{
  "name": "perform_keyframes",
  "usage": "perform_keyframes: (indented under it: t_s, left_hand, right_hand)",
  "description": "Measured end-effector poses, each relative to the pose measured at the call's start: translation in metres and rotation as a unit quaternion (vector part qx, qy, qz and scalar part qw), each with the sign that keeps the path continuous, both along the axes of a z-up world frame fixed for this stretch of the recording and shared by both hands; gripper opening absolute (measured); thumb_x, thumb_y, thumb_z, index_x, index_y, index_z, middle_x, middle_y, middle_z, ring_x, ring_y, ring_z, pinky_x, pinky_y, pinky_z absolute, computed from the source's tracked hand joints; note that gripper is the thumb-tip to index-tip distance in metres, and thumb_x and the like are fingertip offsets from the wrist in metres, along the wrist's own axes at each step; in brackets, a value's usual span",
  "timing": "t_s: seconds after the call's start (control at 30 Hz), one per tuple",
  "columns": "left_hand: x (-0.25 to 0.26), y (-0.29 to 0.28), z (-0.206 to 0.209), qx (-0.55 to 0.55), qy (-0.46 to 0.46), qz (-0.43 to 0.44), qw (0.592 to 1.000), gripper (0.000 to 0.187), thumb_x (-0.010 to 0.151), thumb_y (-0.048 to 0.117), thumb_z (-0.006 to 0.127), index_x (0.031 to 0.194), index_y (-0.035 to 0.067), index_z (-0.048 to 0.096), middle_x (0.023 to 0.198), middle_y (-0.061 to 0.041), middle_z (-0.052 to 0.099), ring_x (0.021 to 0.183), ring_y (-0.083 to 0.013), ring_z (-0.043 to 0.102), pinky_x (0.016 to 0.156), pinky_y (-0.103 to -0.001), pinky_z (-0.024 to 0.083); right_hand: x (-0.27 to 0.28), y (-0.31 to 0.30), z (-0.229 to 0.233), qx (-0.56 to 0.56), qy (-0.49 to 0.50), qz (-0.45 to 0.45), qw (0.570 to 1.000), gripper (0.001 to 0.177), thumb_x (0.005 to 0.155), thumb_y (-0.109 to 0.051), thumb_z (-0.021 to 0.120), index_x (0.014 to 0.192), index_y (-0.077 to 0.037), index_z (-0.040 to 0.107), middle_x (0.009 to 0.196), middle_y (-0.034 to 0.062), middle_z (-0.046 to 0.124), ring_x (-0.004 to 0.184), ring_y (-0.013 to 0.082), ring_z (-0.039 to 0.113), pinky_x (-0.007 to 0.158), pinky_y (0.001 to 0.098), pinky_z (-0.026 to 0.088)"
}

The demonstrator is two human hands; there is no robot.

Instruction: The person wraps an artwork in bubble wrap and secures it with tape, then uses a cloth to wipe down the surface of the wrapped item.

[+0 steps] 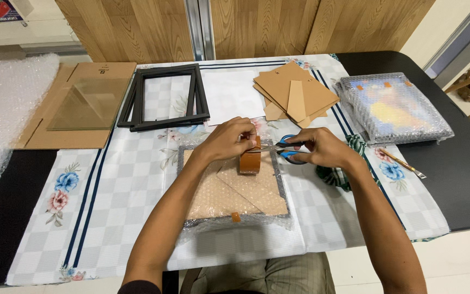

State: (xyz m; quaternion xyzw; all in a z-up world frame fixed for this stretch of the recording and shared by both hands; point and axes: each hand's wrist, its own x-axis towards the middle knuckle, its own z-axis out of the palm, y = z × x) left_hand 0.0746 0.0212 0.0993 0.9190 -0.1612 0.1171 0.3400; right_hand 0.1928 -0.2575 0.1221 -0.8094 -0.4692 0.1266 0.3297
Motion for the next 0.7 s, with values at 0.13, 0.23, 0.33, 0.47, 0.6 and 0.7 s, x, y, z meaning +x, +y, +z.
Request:
perform_keyframes:
  t_s: [0.13, 0.23, 0.33, 0.47, 0.6, 0.7]
  left_hand:
    - [0.001, -0.001, -0.001, 0.000, 0.000, -0.003, 1.000, 0.012, 0.088, 0.020, 0.071, 0.087, 0.010, 0.066, 0.090, -0.009, 0.064, 0.097, -0.0327, 0.065, 0.088, -0.047, 0.051]
    - [0.000, -0.003, 0.001, 0.009, -0.007, -0.001, 1.000, 0.013, 0.089, 0.021, 0.072, 0.088, 0.009, 0.066, 0.089, -0.011, 0.064, 0.097, -0.0349, 0.065, 0.088, -0.049, 0.051]
    - [-0.002, -0.004, 0.000, 0.012, -0.006, 0.001, 1.000, 0.013, 0.090, 0.022, 0.072, 0.090, 0.009, 0.067, 0.090, -0.011, 0.065, 0.097, -0.0340, 0.066, 0.088, -0.048, 0.051]
    - [-0.008, -0.005, 0.005, -0.073, 0.013, 0.015, 0.997, 0.011, 0.097, 0.022, 0.066, 0.096, 0.011, 0.065, 0.086, -0.008, 0.066, 0.093, -0.0292, 0.067, 0.088, -0.044, 0.053]
    - [-0.003, 0.005, -0.015, -0.142, -0.008, 0.019, 0.990, 0.013, 0.102, 0.024, 0.063, 0.102, 0.011, 0.061, 0.084, -0.008, 0.065, 0.088, -0.0257, 0.067, 0.086, -0.043, 0.055]
    - [-0.006, 0.003, -0.021, -0.180, -0.022, 0.018, 0.983, 0.015, 0.102, 0.025, 0.065, 0.104, 0.010, 0.061, 0.084, -0.008, 0.067, 0.087, -0.0242, 0.068, 0.088, -0.042, 0.057]
  right_hand:
    - [-0.003, 0.001, 0.002, -0.015, -0.007, -0.011, 1.000, 0.046, 0.074, -0.006, 0.088, 0.120, -0.008, 0.081, 0.088, 0.0183, 0.079, 0.064, 0.0266, 0.061, 0.061, 0.0391, 0.051]
    - [-0.008, 0.001, 0.008, -0.025, -0.026, -0.023, 0.999, 0.043, 0.077, -0.006, 0.087, 0.120, -0.009, 0.082, 0.087, 0.0174, 0.080, 0.063, 0.0258, 0.060, 0.061, 0.0395, 0.049]
    - [-0.010, -0.002, 0.006, -0.052, -0.063, -0.042, 0.996, 0.038, 0.081, -0.007, 0.084, 0.119, -0.015, 0.084, 0.086, 0.0148, 0.080, 0.063, 0.0260, 0.063, 0.061, 0.0380, 0.050]
    - [-0.014, -0.009, -0.002, -0.016, -0.053, -0.055, 0.997, 0.038, 0.080, -0.009, 0.086, 0.118, -0.016, 0.084, 0.086, 0.0150, 0.081, 0.064, 0.0270, 0.066, 0.063, 0.0382, 0.053]
    - [0.001, -0.036, -0.041, 0.097, 0.016, -0.129, 0.987, 0.046, 0.078, -0.005, 0.088, 0.123, -0.009, 0.081, 0.090, 0.0186, 0.080, 0.070, 0.0230, 0.066, 0.066, 0.0358, 0.053]
    - [0.015, -0.041, -0.087, 0.012, -0.096, -0.209, 0.973, 0.038, 0.080, -0.022, 0.091, 0.117, -0.015, 0.084, 0.095, 0.0182, 0.082, 0.084, 0.0375, 0.078, 0.067, 0.0407, 0.057]
